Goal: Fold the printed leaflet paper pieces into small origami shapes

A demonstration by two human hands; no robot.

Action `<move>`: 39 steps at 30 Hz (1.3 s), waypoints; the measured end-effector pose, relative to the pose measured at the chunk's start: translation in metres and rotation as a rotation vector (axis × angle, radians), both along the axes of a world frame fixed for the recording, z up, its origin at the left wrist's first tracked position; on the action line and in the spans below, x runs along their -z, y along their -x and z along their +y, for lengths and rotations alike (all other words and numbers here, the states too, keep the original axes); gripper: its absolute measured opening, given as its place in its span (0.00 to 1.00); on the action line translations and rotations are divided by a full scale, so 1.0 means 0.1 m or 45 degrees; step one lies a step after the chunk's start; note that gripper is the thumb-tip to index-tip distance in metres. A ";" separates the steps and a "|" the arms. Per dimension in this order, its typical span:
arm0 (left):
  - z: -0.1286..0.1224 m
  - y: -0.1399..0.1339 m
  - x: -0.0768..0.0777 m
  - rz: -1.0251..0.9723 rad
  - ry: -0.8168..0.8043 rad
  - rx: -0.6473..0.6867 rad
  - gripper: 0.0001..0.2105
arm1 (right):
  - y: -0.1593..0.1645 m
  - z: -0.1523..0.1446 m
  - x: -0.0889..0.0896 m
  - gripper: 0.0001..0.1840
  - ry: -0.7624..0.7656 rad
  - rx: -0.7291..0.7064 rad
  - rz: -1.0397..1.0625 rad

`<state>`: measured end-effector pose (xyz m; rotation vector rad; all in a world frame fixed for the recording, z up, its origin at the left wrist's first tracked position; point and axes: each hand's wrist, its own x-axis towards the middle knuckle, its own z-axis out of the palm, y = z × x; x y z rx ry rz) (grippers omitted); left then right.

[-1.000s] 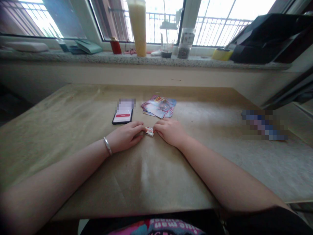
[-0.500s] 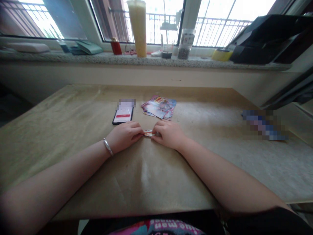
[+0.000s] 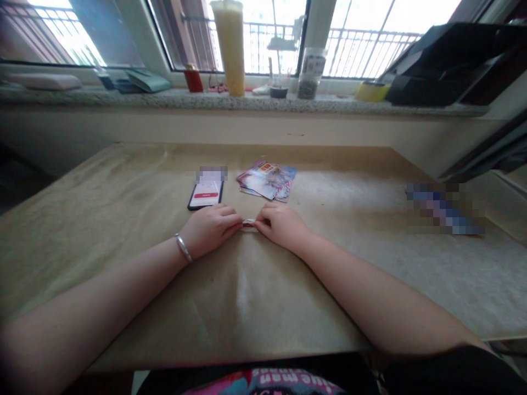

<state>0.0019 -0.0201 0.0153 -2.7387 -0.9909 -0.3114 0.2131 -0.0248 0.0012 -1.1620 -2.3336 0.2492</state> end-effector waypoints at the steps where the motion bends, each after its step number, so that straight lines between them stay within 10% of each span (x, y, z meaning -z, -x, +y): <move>1: 0.00 0.00 0.01 -0.003 -0.004 -0.008 0.11 | 0.01 0.00 0.00 0.07 0.015 0.014 0.018; 11: 0.03 0.01 0.04 -0.033 0.039 -0.007 0.10 | 0.03 0.04 0.06 0.06 0.234 0.170 0.204; 39: 0.05 0.02 0.07 -0.212 0.103 0.152 0.06 | 0.00 -0.04 -0.03 0.04 -0.119 -0.071 -0.119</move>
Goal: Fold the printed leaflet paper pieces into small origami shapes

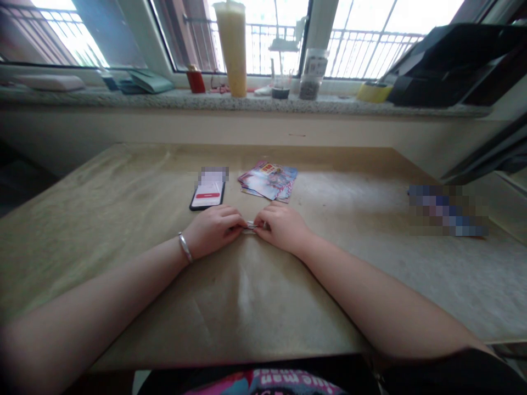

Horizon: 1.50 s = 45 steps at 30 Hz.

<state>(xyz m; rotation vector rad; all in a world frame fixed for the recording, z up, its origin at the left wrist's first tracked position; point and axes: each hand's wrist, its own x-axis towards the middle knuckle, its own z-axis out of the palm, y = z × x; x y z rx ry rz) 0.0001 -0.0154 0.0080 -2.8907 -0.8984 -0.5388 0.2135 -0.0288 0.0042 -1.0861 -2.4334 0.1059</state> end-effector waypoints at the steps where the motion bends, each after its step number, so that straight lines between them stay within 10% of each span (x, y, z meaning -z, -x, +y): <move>1: 0.00 0.00 0.00 -0.004 0.004 0.003 0.06 | 0.00 0.00 0.00 0.04 -0.011 -0.005 -0.010; 45: 0.08 0.08 0.00 -0.206 0.367 0.048 0.10 | 0.01 0.03 0.05 0.07 0.280 -0.096 0.393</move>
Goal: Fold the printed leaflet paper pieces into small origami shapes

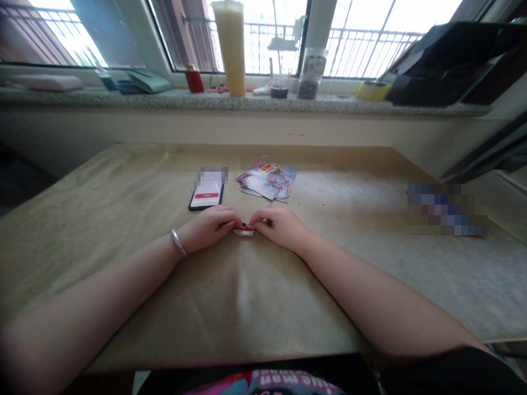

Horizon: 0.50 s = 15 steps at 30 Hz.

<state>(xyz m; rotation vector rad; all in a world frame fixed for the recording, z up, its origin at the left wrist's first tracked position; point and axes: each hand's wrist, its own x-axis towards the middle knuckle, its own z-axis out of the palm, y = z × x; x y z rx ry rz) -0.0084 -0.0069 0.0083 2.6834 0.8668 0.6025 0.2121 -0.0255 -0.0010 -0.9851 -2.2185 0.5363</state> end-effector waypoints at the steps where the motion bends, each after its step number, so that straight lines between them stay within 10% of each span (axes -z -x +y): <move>1: 0.00 0.00 0.00 -0.023 0.023 0.001 0.09 | 0.00 0.00 0.00 0.07 0.037 -0.011 0.017; 8: -0.05 0.02 -0.08 -0.054 0.249 0.036 0.07 | 0.01 0.00 0.02 0.05 0.299 0.044 0.129; 15: -0.01 -0.01 -0.02 -0.060 0.094 -0.028 0.06 | 0.04 0.02 0.04 0.04 0.167 0.184 0.053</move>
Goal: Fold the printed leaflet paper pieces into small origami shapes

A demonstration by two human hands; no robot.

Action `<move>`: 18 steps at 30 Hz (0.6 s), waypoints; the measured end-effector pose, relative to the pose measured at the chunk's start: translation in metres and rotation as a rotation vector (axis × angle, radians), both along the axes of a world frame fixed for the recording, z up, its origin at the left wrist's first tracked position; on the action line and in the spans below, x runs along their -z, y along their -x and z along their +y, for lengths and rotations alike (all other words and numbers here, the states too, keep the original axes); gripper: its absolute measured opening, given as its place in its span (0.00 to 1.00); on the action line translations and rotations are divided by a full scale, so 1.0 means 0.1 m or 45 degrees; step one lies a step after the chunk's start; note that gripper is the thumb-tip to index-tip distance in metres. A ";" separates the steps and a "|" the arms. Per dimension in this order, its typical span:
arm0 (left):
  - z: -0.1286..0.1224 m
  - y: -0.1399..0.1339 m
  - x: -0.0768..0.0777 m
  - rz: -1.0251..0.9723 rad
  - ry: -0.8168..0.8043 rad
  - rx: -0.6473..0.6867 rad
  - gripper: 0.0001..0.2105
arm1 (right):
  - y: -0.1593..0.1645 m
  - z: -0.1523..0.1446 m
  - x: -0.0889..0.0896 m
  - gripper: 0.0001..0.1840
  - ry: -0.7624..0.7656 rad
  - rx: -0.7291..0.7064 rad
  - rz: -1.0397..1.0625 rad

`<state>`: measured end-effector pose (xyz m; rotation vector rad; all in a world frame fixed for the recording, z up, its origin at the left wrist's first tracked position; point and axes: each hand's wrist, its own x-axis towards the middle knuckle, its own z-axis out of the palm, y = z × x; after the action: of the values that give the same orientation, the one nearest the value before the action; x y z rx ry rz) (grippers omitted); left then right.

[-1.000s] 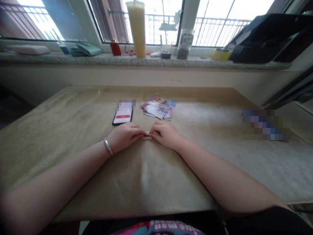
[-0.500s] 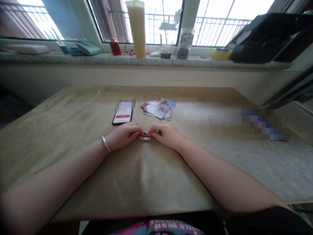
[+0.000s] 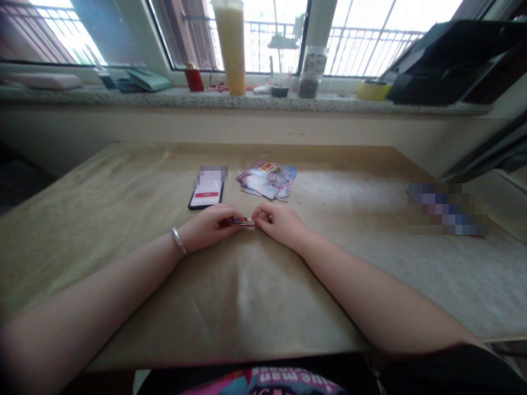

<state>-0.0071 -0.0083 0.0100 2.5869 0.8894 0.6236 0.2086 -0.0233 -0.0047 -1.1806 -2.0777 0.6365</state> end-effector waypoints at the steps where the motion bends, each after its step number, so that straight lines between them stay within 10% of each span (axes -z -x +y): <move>1: 0.01 -0.01 0.01 0.002 -0.041 -0.013 0.06 | 0.00 0.00 0.00 0.04 -0.020 0.003 -0.016; 18: 0.08 -0.03 0.12 0.004 -0.312 0.011 0.08 | -0.01 -0.01 -0.04 0.06 -0.382 -0.080 -0.375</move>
<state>-0.0043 -0.0005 -0.0022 2.8057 0.8494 0.7701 0.2099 -0.0239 -0.0007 -1.0881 -2.3624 0.1724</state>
